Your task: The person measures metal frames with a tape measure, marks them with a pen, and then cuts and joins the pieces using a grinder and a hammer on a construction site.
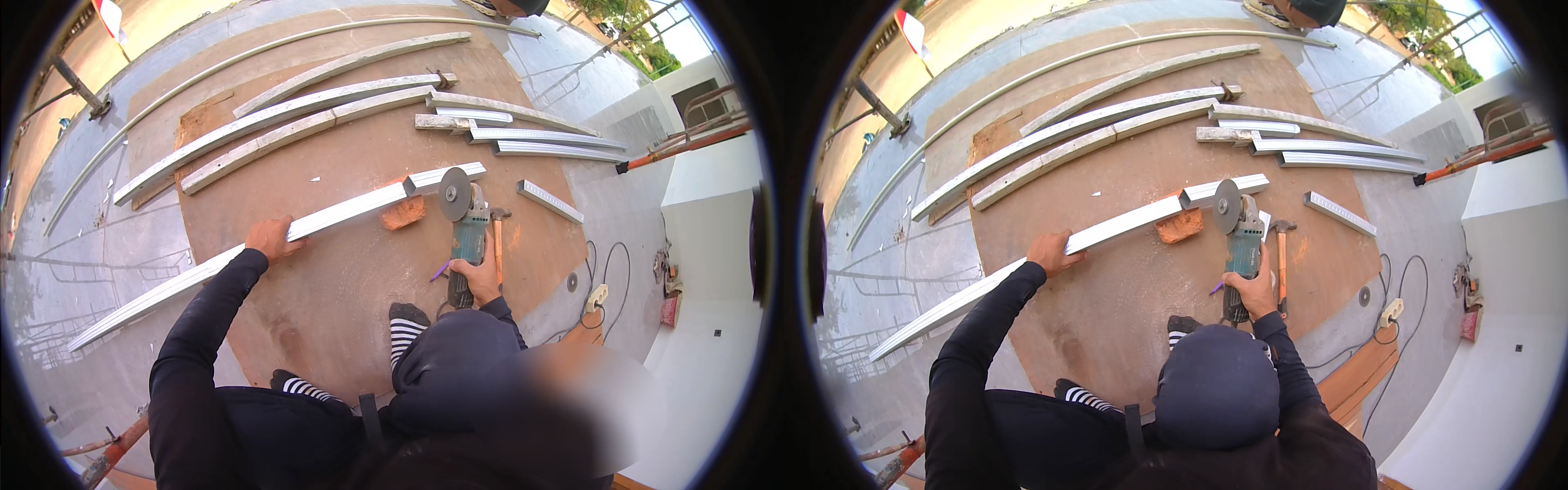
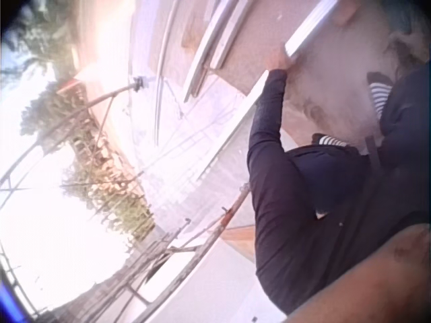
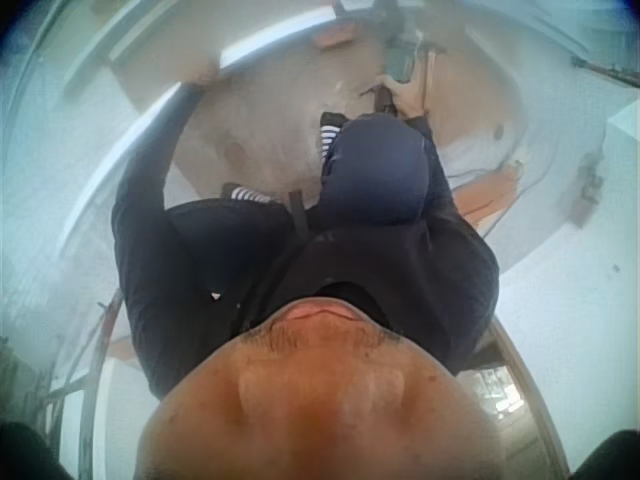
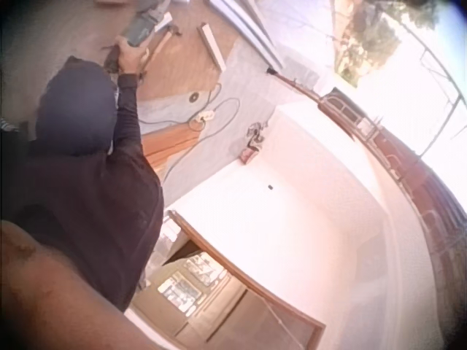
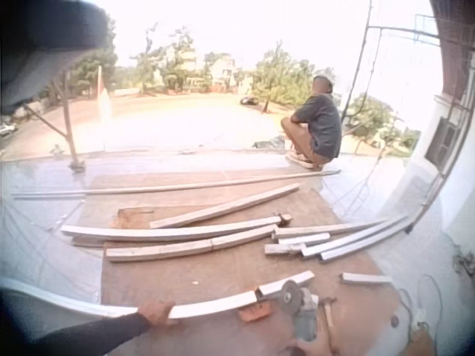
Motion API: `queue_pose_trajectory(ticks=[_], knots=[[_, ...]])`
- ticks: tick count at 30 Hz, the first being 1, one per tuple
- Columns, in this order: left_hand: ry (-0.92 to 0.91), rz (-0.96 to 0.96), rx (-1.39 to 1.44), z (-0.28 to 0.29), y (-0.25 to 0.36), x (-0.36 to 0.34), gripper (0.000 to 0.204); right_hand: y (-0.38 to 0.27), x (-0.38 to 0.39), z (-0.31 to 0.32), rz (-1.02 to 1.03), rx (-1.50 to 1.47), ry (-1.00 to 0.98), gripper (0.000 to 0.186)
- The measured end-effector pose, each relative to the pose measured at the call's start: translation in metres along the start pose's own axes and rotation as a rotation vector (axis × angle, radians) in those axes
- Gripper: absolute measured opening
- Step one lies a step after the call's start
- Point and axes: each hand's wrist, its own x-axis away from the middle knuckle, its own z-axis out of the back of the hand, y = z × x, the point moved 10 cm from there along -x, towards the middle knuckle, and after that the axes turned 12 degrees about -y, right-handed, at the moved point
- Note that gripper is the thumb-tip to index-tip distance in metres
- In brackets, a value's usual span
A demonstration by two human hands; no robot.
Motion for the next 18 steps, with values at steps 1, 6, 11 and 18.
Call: queue_pose_trajectory(ticks=[1,6,11,18], knots=[[0.01,-0.003,0.002,-0.001,-0.005,0.001,0.06,0.003,-0.001,0.002,0.0,0.001,-0.006,0.096],[-0.002,-0.004,0.022,0.003,0.0,0.002,0.066,0.003,0.01,0.014,0.014,-0.082,0.053,0.099],[-0.015,-0.033,-0.032,-0.003,0.016,-0.002,0.06,0.027,0.036,0.047,-0.054,-0.099,0.178,0.095],[0.006,-0.077,0.141,0.003,0.013,0.013,0.056,0.054,0.062,0.078,-0.104,-0.43,0.294,0.075]])
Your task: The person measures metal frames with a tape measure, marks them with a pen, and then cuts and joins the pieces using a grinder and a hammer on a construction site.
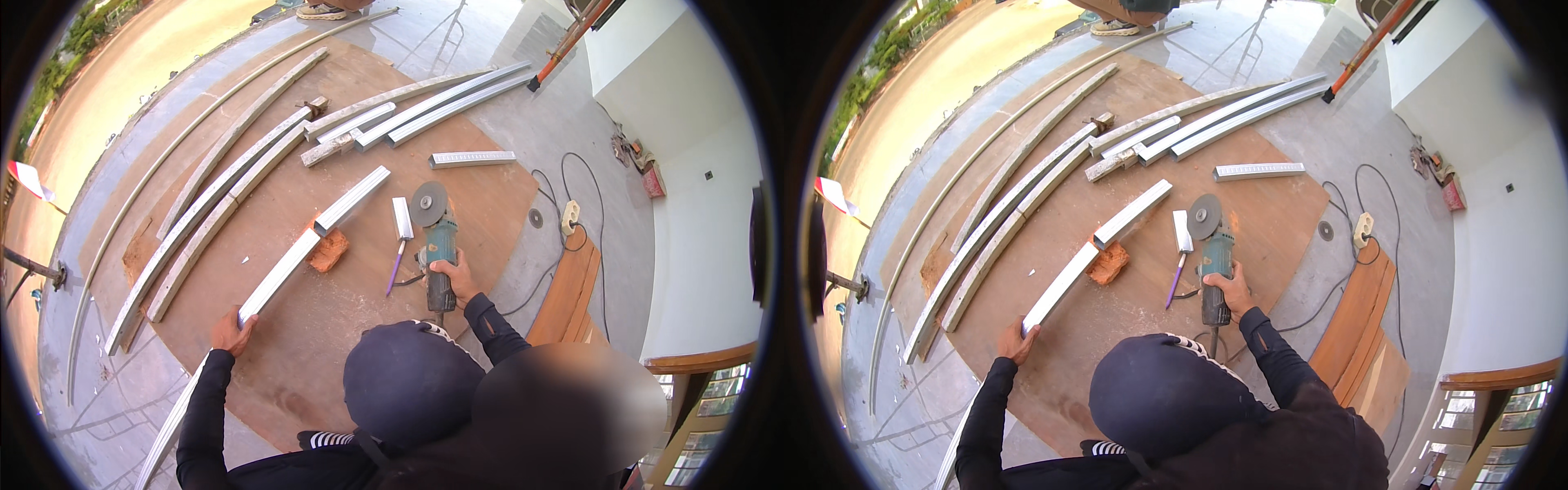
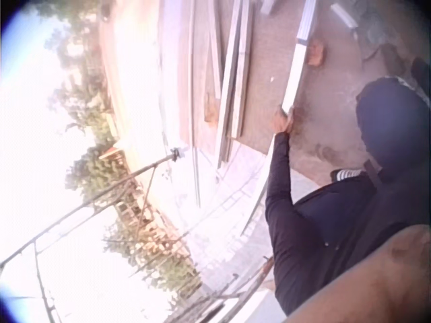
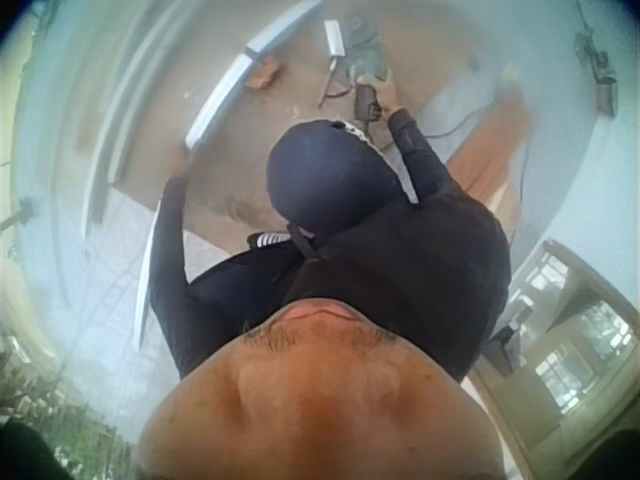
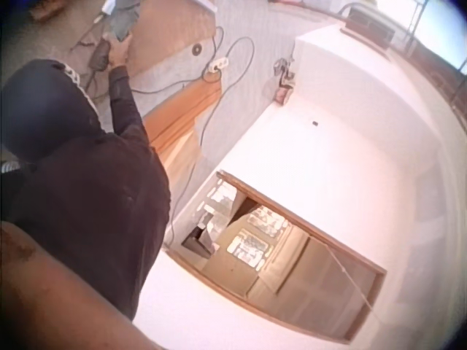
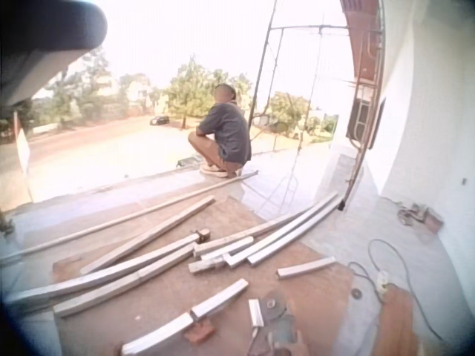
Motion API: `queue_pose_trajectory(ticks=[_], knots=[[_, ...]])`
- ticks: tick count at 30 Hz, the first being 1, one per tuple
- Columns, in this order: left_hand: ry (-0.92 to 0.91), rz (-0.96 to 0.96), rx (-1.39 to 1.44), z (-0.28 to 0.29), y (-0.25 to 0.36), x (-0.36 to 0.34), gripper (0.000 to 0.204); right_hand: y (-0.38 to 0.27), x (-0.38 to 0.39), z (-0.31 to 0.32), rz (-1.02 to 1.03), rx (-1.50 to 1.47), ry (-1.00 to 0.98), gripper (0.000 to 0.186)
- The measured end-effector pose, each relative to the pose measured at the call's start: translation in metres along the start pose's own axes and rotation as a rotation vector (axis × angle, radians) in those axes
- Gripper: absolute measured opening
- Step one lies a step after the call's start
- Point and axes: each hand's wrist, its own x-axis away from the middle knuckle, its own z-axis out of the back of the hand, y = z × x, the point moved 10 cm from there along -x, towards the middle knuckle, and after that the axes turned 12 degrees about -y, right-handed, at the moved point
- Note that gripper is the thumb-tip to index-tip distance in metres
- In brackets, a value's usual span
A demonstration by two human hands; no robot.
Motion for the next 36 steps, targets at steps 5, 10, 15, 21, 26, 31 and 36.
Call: queue_pose_trajectory(ticks=[5,10,15,21,26,31,36], knots=[[0.014,-0.051,-0.028,0.01,0.006,0.007,0.051,0.027,-0.022,0.085,-0.092,-0.324,-0.041,0.049],[0.167,0.049,-0.188,0.047,-0.012,0.006,0.046,0.02,-0.038,0.13,-0.035,-0.442,-0.044,0.054],[0.229,0.17,-0.328,0.049,-0.046,0.0,0.044,0.042,-0.059,0.156,0.002,-0.505,-0.07,0.058],[0.214,0.233,-0.377,0.048,-0.052,-0.012,0.045,0.053,-0.061,0.162,0.051,-0.537,-0.068,0.057],[0.2,0.238,-0.331,0.042,-0.056,-0.021,0.047,0.057,-0.043,0.177,-0.112,-0.471,0.026,0.061],[0.201,0.268,-0.296,0.041,-0.065,-0.016,0.048,0.05,-0.05,0.186,-0.21,-0.268,-0.025,0.055],[0.186,0.262,-0.274,0.041,-0.055,-0.022,0.048,0.051,-0.034,0.226,-0.332,-0.074,0.051,0.044]])
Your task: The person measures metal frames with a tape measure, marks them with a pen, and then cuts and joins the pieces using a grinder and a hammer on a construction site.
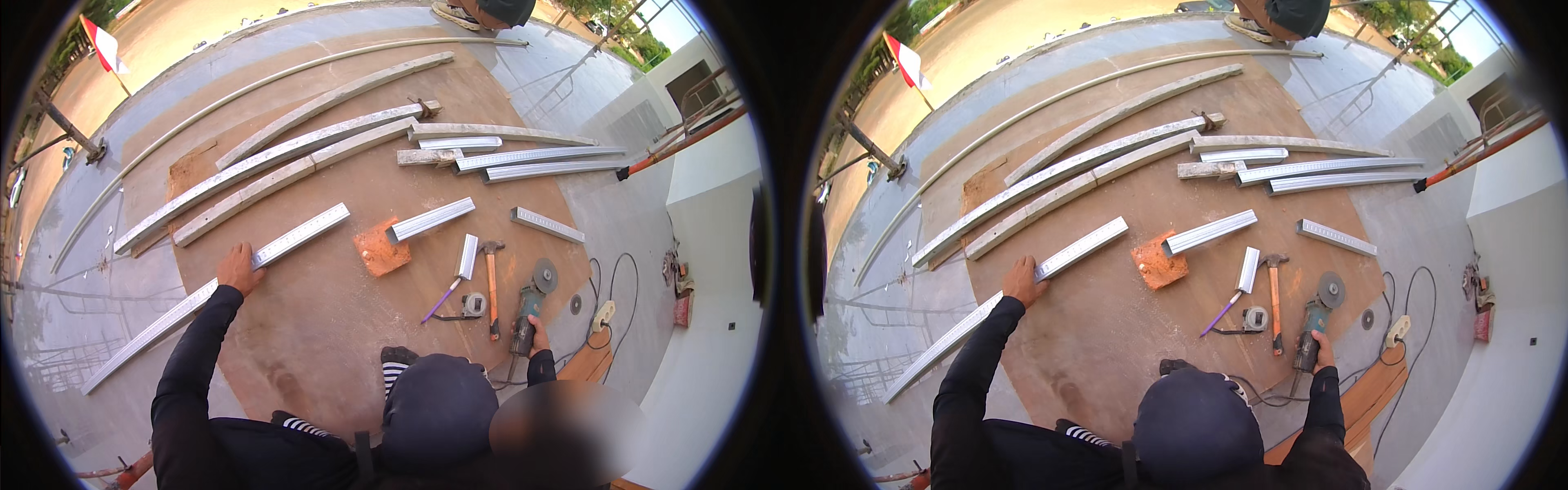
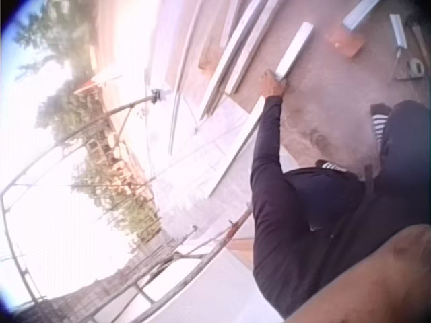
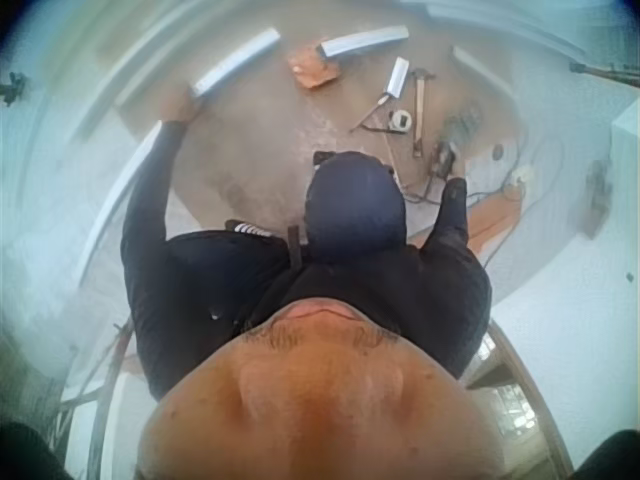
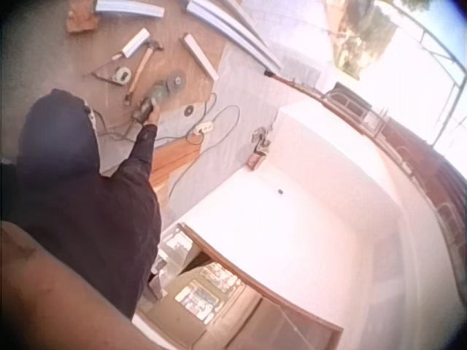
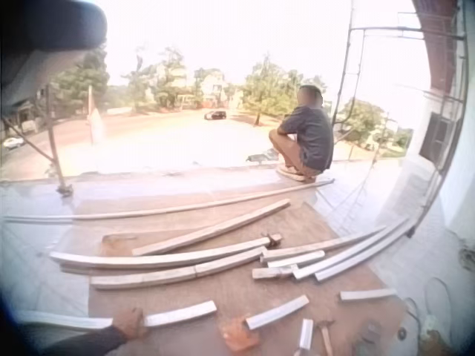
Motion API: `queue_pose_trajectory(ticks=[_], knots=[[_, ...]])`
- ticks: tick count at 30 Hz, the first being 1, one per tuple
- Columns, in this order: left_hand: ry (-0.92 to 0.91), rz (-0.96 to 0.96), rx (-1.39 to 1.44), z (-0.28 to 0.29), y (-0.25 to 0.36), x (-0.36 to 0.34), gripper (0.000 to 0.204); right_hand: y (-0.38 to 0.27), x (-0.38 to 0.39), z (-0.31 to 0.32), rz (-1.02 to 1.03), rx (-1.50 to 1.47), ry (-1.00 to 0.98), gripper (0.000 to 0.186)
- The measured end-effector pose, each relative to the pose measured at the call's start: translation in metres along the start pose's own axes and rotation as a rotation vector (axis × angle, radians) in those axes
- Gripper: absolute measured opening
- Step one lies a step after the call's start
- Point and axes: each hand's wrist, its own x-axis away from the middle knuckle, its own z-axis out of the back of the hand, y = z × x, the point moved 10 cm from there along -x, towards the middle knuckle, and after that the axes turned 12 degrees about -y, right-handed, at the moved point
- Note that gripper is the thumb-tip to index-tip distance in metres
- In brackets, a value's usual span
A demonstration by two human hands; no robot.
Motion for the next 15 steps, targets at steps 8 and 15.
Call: queue_pose_trajectory(ticks=[8,15], knots=[[0.013,-0.013,0.023,-0.001,-0.006,0.003,0.045,-0.016,0.01,0.02,0.142,0.205,0.093,0.03],[0.025,-0.022,-0.033,0.003,-0.013,0.005,0.045,-0.013,0.024,0.015,0.307,0.479,0.366,0.052]])
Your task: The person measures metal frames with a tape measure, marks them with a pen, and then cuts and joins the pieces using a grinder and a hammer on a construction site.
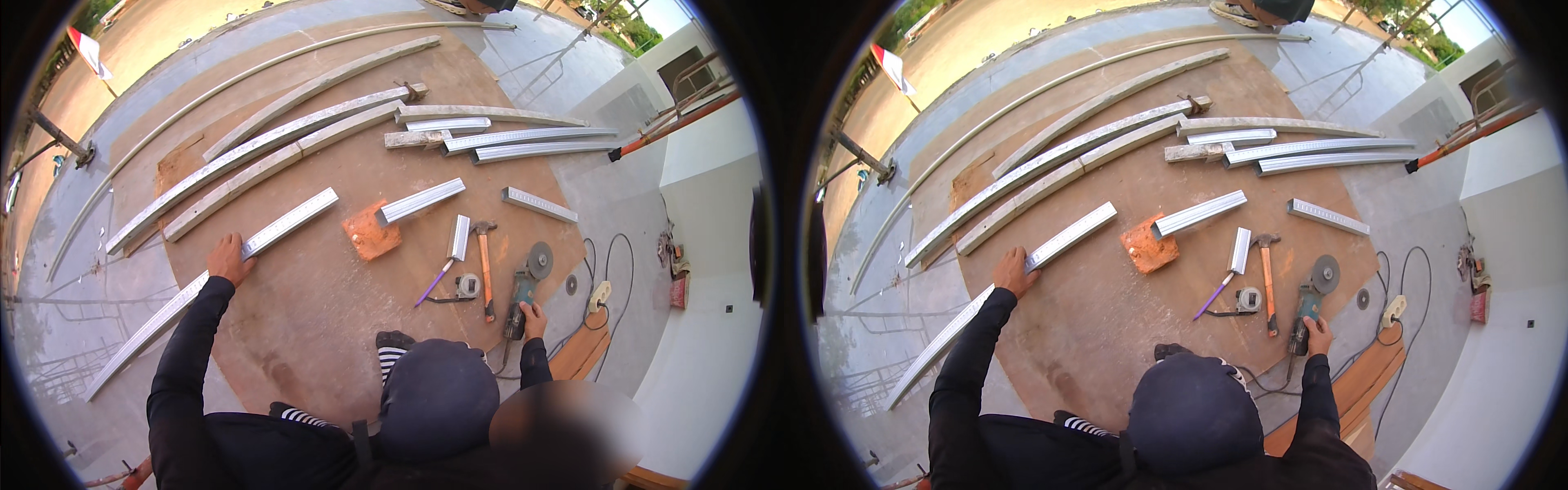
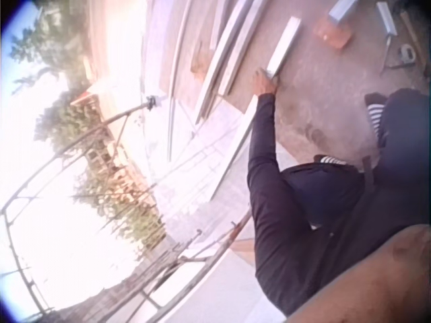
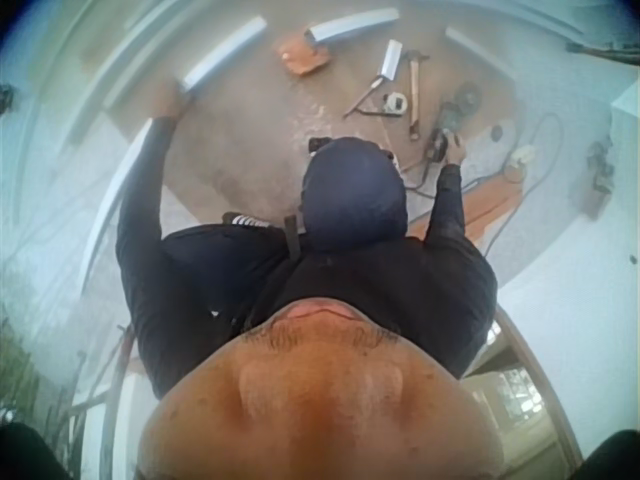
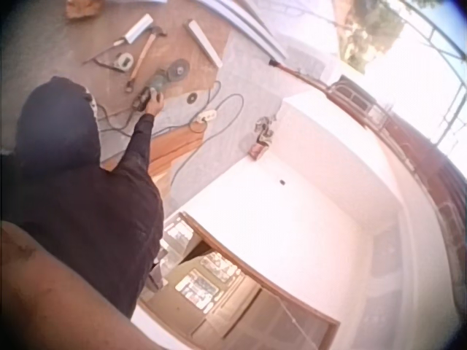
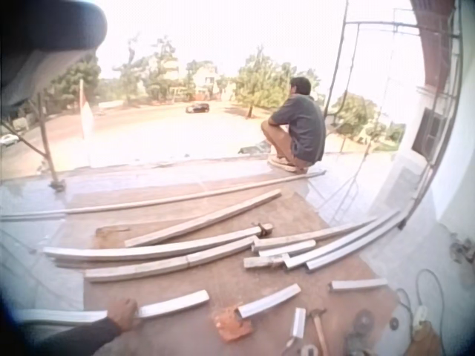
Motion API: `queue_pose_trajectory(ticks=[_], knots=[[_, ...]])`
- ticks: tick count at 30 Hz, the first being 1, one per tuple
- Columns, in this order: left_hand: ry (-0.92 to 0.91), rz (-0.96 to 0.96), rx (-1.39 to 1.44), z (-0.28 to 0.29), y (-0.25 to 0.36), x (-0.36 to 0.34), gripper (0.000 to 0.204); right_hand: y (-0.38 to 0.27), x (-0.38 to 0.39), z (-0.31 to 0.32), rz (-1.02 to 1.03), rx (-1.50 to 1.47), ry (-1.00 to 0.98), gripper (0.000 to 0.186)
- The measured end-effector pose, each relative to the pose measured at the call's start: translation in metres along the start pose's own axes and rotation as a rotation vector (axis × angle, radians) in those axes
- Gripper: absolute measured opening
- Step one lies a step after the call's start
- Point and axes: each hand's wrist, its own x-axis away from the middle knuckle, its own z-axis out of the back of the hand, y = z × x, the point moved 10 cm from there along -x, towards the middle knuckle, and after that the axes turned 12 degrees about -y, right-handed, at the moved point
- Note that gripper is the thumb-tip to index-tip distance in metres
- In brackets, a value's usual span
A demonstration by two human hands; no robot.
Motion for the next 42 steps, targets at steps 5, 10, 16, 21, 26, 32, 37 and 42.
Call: queue_pose_trajectory(ticks=[5,10,16,21,26,32,37,42], knots=[[0.013,-0.036,0.014,-0.001,0.014,-0.007,0.049,0.004,0.008,0.02,0.043,0.049,0.107,0.05],[-0.01,-0.033,0.018,0.002,0.01,0.001,0.053,-0.056,0.06,0.007,0.149,0.505,0.54,0.046],[0.144,-0.071,0.094,0.012,0.004,0.007,0.055,-0.219,0.097,-0.19,0.728,0.732,0.024,0.027],[0.255,-0.03,0.103,0.024,-0.002,0.002,0.047,-0.3,0.046,-0.32,1.161,1.14,-0.075,0.044],[0.226,0.085,0.156,0.033,-0.016,0.015,0.037,-0.268,-0.028,-0.388,1.115,1.496,-0.648,0.043],[0.298,0.224,0.155,0.027,-0.089,0.049,0.03,-0.347,-0.026,-0.369,1.303,1.304,-0.49,0.044],[0.329,0.302,0.131,0.02,-0.099,0.039,0.025,-0.336,-0.159,-0.276,0.883,1.567,-0.249,0.048],[0.368,0.27,0.135,0.029,-0.082,0.024,0.024,-0.31,-0.247,-0.21,0.57,1.617,-0.139,0.054]])
